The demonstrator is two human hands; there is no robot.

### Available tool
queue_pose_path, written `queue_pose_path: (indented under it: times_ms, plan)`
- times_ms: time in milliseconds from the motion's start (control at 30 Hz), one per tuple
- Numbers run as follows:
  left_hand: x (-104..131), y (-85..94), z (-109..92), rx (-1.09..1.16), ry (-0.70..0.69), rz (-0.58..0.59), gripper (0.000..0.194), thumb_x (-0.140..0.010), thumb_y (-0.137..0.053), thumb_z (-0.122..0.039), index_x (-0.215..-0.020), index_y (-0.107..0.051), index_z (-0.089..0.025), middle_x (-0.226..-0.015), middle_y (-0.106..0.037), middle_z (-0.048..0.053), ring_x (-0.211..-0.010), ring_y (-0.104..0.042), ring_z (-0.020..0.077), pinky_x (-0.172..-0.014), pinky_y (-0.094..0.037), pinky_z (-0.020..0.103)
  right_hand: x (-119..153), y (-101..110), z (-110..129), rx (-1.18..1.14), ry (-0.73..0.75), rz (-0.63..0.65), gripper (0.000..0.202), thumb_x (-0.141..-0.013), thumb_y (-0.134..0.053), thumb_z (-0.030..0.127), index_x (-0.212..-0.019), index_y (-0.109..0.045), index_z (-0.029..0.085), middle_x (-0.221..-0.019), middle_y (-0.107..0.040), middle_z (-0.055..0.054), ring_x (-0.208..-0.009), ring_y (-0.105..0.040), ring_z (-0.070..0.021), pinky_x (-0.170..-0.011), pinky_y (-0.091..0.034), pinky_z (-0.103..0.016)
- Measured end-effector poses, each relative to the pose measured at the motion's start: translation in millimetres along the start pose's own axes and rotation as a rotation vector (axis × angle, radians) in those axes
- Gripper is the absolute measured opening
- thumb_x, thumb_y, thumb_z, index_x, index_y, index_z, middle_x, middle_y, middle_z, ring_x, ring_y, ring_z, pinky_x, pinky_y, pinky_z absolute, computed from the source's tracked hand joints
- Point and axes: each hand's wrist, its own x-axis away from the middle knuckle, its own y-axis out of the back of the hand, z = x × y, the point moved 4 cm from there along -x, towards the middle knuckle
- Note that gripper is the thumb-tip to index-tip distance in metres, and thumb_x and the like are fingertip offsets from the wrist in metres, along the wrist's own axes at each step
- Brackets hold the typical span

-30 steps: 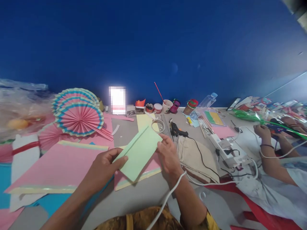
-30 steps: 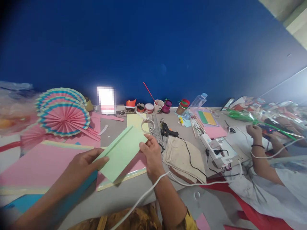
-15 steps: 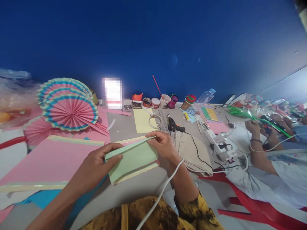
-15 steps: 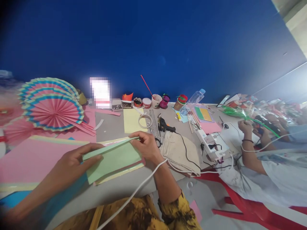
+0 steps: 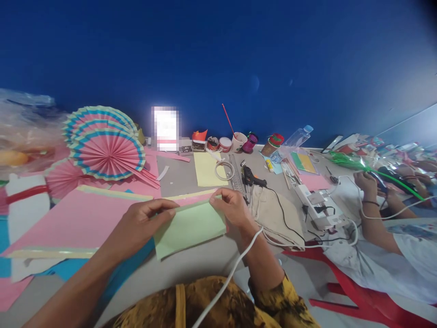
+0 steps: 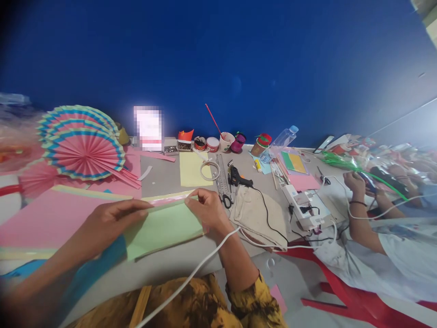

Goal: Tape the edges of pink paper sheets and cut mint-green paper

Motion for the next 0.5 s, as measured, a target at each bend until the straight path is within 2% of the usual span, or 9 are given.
queue_pose_path:
  times_ms: [100, 200, 333, 433, 500]
  plan:
    - [-1.9, -5.0, -12.2, -0.091, -0.117, 0.107, 0.039, -0.081, -0.067, -0.060, -0.084, -0.084, -0.024, -0.089, -0.082, 0.005, -0.079, -0.068, 0.0232, -0.068, -0.049, 0.026, -2.7, -4.1, 11.6, 0.131, 0.087, 0.050, 0.026, -0.076, -0.069, 0.043, -0.077, -0.072, 0.018, -0.061, -0.055, 0.005, -0.057, -0.043, -0.0102, -0.053, -0.031, -0.023]
    - [-1.8, -11.0, -16.7, -0.097, -0.152, 0.180, 0.042, -0.085, -0.063, -0.059, -0.080, -0.082, -0.022, -0.081, -0.078, 0.005, -0.071, -0.063, 0.0205, -0.061, -0.044, 0.025, -4.9, -4.9, 20.3, 0.173, 0.121, 0.080, 0.027, -0.077, -0.067, 0.044, -0.077, -0.071, 0.018, -0.068, -0.060, 0.003, -0.064, -0.048, -0.0110, -0.057, -0.035, -0.023]
    - [-3.7, -15.3, -9.9, -0.050, -0.099, 0.178, 0.042, -0.083, -0.064, -0.059, -0.074, -0.078, -0.020, -0.067, -0.070, 0.002, -0.062, -0.054, 0.0174, -0.055, -0.040, 0.025, -5.3, 2.5, 19.8, 0.096, 0.129, 0.080, 0.031, -0.079, -0.068, 0.049, -0.074, -0.066, 0.018, -0.067, -0.056, 0.004, -0.063, -0.046, -0.0105, -0.058, -0.036, -0.024]
    - [-6.1, -16.2, -6.2, 0.011, -0.058, 0.151, 0.040, -0.077, -0.071, -0.059, -0.069, -0.076, -0.020, -0.067, -0.069, 0.002, -0.064, -0.056, 0.0177, -0.057, -0.043, 0.025, -7.0, 7.8, 9.7, 0.043, 0.104, 0.062, 0.030, -0.078, -0.071, 0.048, -0.073, -0.065, 0.019, -0.065, -0.053, 0.005, -0.061, -0.045, -0.0104, -0.056, -0.034, -0.024]
    - [-6.1, -16.4, -5.5, 0.086, -0.010, 0.159, 0.042, -0.074, -0.077, -0.061, -0.076, -0.079, -0.019, -0.069, -0.072, 0.003, -0.063, -0.060, 0.0194, -0.057, -0.047, 0.026, -10.2, 10.4, 0.5, -0.006, 0.069, 0.000, 0.029, -0.076, -0.074, 0.046, -0.072, -0.066, 0.019, -0.063, -0.053, 0.005, -0.059, -0.044, -0.0103, -0.054, -0.033, -0.024]
